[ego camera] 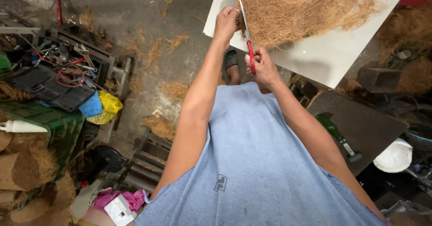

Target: The person uses red-handled scissors to trim the edges of a square piece of coco fiber matting placed on a white table. They hold the matting with their left hand and cut along the perimeter with their right hand, removing excess fibers.

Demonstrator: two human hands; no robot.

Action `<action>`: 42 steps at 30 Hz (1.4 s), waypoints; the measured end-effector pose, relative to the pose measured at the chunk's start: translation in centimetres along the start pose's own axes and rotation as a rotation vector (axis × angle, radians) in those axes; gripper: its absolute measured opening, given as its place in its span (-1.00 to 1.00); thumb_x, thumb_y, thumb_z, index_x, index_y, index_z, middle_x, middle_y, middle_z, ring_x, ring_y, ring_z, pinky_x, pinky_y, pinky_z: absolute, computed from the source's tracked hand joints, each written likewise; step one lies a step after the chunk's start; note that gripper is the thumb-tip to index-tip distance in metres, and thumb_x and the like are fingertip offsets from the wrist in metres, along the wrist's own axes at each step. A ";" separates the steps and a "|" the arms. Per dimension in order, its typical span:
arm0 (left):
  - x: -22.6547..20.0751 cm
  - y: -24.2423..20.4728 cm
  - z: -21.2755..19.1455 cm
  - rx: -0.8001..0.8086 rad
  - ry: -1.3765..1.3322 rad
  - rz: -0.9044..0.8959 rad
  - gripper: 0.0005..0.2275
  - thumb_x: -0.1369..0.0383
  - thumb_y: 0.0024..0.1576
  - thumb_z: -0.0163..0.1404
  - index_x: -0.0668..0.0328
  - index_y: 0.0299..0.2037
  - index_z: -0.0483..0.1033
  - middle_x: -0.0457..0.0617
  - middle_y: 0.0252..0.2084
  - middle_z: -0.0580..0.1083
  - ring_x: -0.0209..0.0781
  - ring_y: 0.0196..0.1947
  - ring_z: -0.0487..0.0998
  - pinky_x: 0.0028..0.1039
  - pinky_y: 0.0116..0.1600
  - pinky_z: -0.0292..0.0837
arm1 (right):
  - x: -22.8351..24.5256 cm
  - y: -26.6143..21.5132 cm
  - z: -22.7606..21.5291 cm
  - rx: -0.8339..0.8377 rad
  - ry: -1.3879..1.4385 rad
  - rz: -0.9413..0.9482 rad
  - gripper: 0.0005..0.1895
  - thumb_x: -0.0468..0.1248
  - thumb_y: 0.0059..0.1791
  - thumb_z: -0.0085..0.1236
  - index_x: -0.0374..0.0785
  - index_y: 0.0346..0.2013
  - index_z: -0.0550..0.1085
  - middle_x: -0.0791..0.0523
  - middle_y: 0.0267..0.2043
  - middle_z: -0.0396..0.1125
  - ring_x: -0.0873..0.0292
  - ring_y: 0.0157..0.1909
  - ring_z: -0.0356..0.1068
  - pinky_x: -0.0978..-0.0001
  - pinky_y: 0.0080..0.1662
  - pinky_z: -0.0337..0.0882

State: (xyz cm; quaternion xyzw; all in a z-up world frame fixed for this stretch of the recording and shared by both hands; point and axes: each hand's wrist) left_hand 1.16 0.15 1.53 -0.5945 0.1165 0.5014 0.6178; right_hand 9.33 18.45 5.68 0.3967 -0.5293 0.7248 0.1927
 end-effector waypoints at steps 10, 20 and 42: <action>0.4 0.6 0.0 -0.039 0.055 -0.029 -0.87 0.49 0.18 -0.09 0.11 -0.42 0.37 -0.09 -0.55 0.32 -0.30 -0.56 0.31 -0.43 -0.45 0.46 | 0.1 0.0 -0.1 -0.023 -0.047 0.018 -0.73 -0.16 0.07 0.17 -0.14 -0.15 0.25 0.16 -0.36 0.26 0.29 -0.45 0.35 0.45 -0.29 0.55; -1.2 0.6 -0.3 -0.074 0.249 0.052 -0.72 0.31 0.26 0.00 0.02 -0.49 0.22 -0.15 -0.57 0.24 -0.33 -0.55 0.21 -0.42 -0.43 0.25 | 1.5 -0.8 0.8 -0.026 -0.040 0.035 -0.75 -0.14 0.11 0.11 -0.16 -0.18 0.23 0.14 -0.39 0.31 0.29 -0.44 0.36 0.46 -0.29 0.52; -1.6 2.9 -1.1 -0.057 0.076 0.092 -0.74 0.18 0.16 0.09 0.08 -0.37 0.28 -0.12 -0.54 0.22 -0.35 -0.56 0.22 -0.45 -0.48 0.36 | 4.3 2.0 2.3 -0.088 -0.047 0.091 -0.79 -0.23 0.10 0.14 -0.17 -0.17 0.27 0.14 -0.33 0.39 0.26 -0.40 0.43 0.45 -0.22 0.60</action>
Point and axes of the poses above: each hand's wrist, its own y-axis towards the middle knuckle, its own z-axis out of the palm, x = y × z
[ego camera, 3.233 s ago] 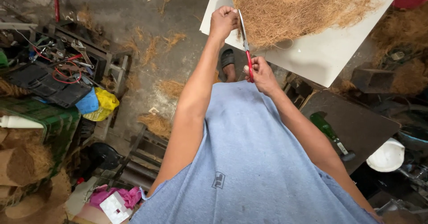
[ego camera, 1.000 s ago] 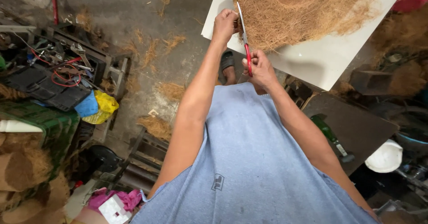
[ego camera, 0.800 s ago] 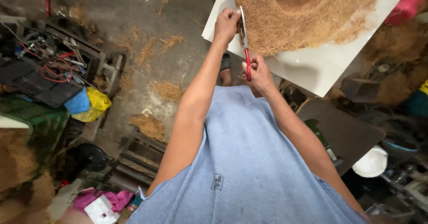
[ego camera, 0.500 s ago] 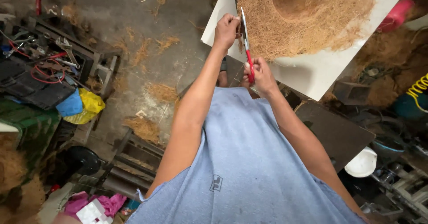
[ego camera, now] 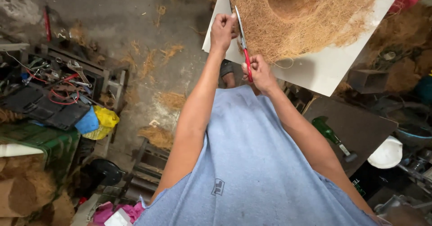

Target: The person uses red-handled scissors to trim the edges of a square piece of coco fiber matting placed on a white table. They hold the matting with their left hand and cut along the perimeter with their right hand, removing excess fibers.

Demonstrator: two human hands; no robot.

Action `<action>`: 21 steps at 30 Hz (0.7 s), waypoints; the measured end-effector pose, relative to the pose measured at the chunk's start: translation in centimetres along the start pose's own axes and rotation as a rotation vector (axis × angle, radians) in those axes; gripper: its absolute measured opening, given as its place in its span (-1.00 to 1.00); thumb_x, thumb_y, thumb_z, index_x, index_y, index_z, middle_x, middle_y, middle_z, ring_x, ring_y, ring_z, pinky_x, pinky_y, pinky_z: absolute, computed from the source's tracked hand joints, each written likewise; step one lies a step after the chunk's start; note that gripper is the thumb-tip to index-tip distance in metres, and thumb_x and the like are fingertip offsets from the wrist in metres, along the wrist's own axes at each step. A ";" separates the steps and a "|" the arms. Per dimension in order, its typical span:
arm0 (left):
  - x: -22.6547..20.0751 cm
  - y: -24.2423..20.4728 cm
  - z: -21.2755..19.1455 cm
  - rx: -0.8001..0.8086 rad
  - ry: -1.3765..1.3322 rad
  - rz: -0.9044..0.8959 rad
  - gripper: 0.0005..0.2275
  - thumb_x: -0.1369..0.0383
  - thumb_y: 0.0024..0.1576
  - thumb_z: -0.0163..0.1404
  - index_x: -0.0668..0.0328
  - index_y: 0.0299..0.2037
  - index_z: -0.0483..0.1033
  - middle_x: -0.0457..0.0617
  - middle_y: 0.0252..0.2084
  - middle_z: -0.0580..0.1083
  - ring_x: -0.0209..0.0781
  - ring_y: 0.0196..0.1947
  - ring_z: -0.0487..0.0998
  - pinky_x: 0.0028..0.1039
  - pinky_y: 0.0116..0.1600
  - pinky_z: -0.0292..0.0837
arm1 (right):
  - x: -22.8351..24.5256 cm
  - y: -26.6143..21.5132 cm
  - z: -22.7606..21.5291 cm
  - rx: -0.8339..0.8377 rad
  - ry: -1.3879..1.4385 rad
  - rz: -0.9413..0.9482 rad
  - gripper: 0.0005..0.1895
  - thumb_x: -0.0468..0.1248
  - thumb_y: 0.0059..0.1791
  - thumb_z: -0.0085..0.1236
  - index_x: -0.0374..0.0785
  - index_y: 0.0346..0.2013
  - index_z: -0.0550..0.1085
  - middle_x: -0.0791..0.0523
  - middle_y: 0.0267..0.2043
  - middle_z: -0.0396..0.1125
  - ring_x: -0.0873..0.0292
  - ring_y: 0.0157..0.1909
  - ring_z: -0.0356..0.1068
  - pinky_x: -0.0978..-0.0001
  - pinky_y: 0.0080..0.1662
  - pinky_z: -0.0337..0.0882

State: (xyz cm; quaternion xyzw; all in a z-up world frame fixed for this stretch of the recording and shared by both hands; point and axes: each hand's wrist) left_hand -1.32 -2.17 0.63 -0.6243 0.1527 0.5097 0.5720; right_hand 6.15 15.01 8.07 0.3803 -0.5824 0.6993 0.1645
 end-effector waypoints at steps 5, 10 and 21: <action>-0.8 0.4 0.3 0.031 0.172 0.147 -0.77 0.20 0.18 0.06 0.04 -0.42 0.33 -0.18 -0.55 0.30 -0.35 -0.59 0.35 -0.44 -0.45 0.36 | -1.0 0.3 -0.6 0.034 0.026 -0.034 -0.77 -0.22 0.10 0.13 -0.17 -0.18 0.24 0.13 -0.38 0.33 0.27 -0.43 0.37 0.46 -0.30 0.47; 0.7 1.0 0.0 0.038 0.164 0.198 -0.84 0.29 0.23 0.03 0.06 -0.38 0.41 -0.21 -0.50 0.31 -0.36 -0.51 0.33 -0.46 -0.37 0.31 | -0.9 0.3 -1.7 0.096 -0.007 -0.028 -0.76 -0.17 0.11 0.11 -0.16 -0.14 0.23 0.14 -0.38 0.34 0.27 -0.40 0.39 0.46 -0.28 0.49; -1.3 -1.4 2.1 -0.111 0.196 0.016 -0.82 0.34 0.19 0.02 -0.02 -0.47 0.37 -0.23 -0.49 0.30 -0.43 -0.44 0.35 -0.48 -0.31 0.65 | -0.2 -0.1 -4.3 0.150 -0.132 0.002 -0.71 -0.12 0.07 0.14 -0.15 -0.09 0.26 0.13 -0.30 0.33 0.26 -0.39 0.45 0.48 -0.30 0.49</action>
Point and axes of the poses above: each hand's wrist, its own y-axis towards the middle knuckle, its own z-axis out of the palm, x = y × z
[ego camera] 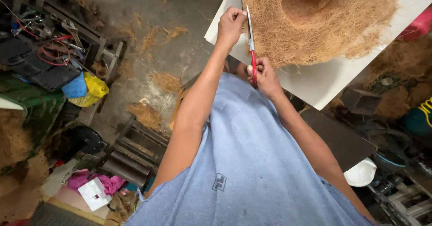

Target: The person uses red-handled scissors to trim the edges of a square piece of coco fiber matting placed on a white table. They hold the matting with their left hand and cut along the perimeter with their right hand, removing excess fibers.

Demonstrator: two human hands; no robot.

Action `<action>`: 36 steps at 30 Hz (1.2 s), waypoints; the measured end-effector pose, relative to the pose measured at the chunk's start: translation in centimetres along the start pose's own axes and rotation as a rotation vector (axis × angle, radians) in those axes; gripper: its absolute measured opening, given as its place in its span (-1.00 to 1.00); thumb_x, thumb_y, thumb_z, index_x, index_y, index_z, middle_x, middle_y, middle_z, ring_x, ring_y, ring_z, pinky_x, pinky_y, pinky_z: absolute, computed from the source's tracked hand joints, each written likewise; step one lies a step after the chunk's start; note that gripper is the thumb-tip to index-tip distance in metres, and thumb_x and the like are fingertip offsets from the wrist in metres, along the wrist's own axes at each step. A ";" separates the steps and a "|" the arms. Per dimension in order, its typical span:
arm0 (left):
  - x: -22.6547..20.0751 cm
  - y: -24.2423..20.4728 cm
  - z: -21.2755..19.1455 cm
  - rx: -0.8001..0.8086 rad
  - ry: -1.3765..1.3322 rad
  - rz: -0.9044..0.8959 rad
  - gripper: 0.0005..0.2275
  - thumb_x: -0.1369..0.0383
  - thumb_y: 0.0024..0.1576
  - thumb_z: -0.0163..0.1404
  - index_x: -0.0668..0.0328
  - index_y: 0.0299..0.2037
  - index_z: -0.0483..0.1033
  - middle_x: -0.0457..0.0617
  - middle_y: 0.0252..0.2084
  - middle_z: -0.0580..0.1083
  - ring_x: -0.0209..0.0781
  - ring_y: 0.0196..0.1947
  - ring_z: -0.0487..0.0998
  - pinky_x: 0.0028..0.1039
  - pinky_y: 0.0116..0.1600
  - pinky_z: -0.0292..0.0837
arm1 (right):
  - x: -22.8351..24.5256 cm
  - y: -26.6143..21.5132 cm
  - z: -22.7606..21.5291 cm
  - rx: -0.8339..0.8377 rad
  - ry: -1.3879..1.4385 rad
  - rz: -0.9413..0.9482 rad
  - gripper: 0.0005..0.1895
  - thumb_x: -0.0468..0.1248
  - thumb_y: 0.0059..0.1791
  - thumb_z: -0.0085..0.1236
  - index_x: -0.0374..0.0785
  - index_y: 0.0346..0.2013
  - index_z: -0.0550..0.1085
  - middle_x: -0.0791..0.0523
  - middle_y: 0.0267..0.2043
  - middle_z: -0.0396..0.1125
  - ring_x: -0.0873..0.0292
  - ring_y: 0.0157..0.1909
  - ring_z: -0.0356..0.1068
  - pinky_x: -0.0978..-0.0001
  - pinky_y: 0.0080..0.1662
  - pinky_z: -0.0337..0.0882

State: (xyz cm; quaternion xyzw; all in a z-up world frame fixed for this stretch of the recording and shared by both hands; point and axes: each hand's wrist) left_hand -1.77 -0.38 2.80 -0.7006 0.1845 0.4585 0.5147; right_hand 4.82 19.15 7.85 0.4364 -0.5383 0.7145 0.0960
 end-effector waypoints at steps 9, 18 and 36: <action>2.5 1.0 0.5 -0.003 -0.042 0.073 -0.82 0.37 0.19 0.04 -0.02 -0.46 0.37 -0.27 -0.54 0.20 -0.45 -0.52 0.17 -0.55 -0.44 0.17 | -0.8 0.3 -0.6 -0.012 0.051 -0.028 -0.73 -0.21 0.04 0.17 -0.16 -0.14 0.25 0.14 -0.37 0.26 0.28 -0.45 0.37 0.43 -0.36 0.50; 1.3 0.4 0.4 0.011 -0.063 -0.052 -0.85 0.37 0.18 0.01 -0.01 -0.43 0.35 -0.20 -0.51 0.30 -0.39 -0.48 0.33 -0.50 -0.42 0.45 | 1.2 -1.5 -2.2 0.110 0.141 0.053 -0.77 -0.20 0.11 0.07 -0.18 -0.10 0.22 0.07 -0.32 0.29 0.22 -0.33 0.35 0.39 -0.20 0.48; -2.2 1.8 0.0 -0.040 0.214 0.149 -0.84 0.26 0.26 -0.05 -0.04 -0.39 0.38 -0.27 -0.47 0.34 -0.39 -0.46 0.26 -0.50 -0.27 0.20 | 3.1 0.5 -0.1 0.061 0.089 0.010 -0.75 -0.15 0.12 0.02 -0.21 -0.08 0.23 0.03 -0.29 0.33 0.15 -0.33 0.40 0.37 -0.23 0.49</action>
Point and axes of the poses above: each hand's wrist, its own y-axis towards the middle knuckle, its own z-axis out of the palm, x = y × z
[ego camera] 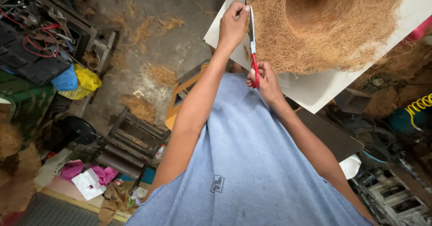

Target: The person uses red-handled scissors to trim the edges of a square piece of coco fiber matting placed on a white table. They hold the matting with their left hand and cut along the perimeter with their right hand, removing excess fibers.

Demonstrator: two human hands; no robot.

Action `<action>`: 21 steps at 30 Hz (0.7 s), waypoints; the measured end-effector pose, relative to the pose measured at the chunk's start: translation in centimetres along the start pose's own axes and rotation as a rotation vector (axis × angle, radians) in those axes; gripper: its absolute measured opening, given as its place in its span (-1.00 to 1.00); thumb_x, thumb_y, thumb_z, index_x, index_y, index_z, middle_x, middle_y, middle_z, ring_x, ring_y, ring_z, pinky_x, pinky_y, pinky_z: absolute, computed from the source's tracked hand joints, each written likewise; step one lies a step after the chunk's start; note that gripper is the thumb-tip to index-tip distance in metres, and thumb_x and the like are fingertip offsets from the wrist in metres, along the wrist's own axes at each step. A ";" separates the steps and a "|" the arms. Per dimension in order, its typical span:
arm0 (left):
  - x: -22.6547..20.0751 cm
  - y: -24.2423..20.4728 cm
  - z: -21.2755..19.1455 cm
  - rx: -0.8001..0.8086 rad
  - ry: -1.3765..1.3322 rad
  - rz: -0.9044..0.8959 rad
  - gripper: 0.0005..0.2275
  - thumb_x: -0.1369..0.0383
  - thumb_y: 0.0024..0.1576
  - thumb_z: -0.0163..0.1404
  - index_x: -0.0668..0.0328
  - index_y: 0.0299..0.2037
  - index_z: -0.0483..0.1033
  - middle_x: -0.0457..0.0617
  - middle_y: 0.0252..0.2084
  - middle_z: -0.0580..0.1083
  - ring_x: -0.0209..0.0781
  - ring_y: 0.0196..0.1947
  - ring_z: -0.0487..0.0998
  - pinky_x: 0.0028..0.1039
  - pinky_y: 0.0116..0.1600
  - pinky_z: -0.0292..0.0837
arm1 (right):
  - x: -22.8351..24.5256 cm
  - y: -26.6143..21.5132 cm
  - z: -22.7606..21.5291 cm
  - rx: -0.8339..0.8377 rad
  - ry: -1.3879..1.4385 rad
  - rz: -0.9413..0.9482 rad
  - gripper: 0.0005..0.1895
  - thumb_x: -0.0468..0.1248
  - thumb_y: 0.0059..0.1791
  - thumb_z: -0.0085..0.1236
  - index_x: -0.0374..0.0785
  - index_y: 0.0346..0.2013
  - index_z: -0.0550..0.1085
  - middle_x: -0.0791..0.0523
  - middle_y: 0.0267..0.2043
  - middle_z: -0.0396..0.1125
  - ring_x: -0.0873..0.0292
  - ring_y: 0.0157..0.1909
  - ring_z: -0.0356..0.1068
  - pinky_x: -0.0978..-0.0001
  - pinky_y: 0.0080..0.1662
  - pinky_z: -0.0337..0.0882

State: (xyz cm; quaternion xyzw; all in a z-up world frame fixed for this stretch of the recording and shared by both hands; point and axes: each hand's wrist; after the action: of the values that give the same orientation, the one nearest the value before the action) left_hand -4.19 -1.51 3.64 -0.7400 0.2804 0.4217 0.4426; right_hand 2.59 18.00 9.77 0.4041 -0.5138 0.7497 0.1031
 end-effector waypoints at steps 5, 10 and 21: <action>-0.2 0.2 -0.1 0.011 -0.002 -0.038 -0.84 0.27 0.25 -0.06 -0.05 -0.40 0.36 -0.28 -0.48 0.34 -0.41 -0.46 0.27 -0.50 -0.27 0.21 | 0.0 1.7 0.0 -0.029 -0.046 -0.007 -0.75 -0.13 0.12 0.02 -0.21 -0.09 0.23 0.04 -0.29 0.35 0.17 -0.34 0.43 0.38 -0.22 0.53; -0.5 0.4 -0.2 0.026 0.010 -0.081 -0.82 0.25 0.27 -0.09 -0.05 -0.40 0.34 -0.27 -0.51 0.35 -0.40 -0.49 0.30 -0.48 -0.31 0.24 | 0.9 3.0 0.5 -0.038 -0.084 -0.024 -0.75 -0.11 0.12 0.03 -0.15 -0.09 0.22 0.11 -0.31 0.31 0.21 -0.33 0.42 0.41 -0.21 0.52; -0.4 0.7 -0.4 0.047 -0.033 -0.030 -0.82 0.27 0.24 -0.08 -0.04 -0.43 0.31 -0.27 -0.51 0.28 -0.39 -0.47 0.24 -0.47 -0.29 0.17 | 0.2 3.7 1.1 -0.062 -0.089 -0.019 -0.70 -0.07 0.10 0.06 -0.15 -0.06 0.22 0.17 -0.32 0.33 0.26 -0.35 0.41 0.42 -0.22 0.53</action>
State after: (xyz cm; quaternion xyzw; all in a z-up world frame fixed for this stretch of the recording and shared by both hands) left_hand -4.84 -2.13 3.80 -0.7266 0.2715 0.4205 0.4707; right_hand 0.90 15.38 7.51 0.4385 -0.5372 0.7136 0.0996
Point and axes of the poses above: each hand's wrist, its own y-axis towards the middle knuckle, its own z-axis out of the palm, x = y × z
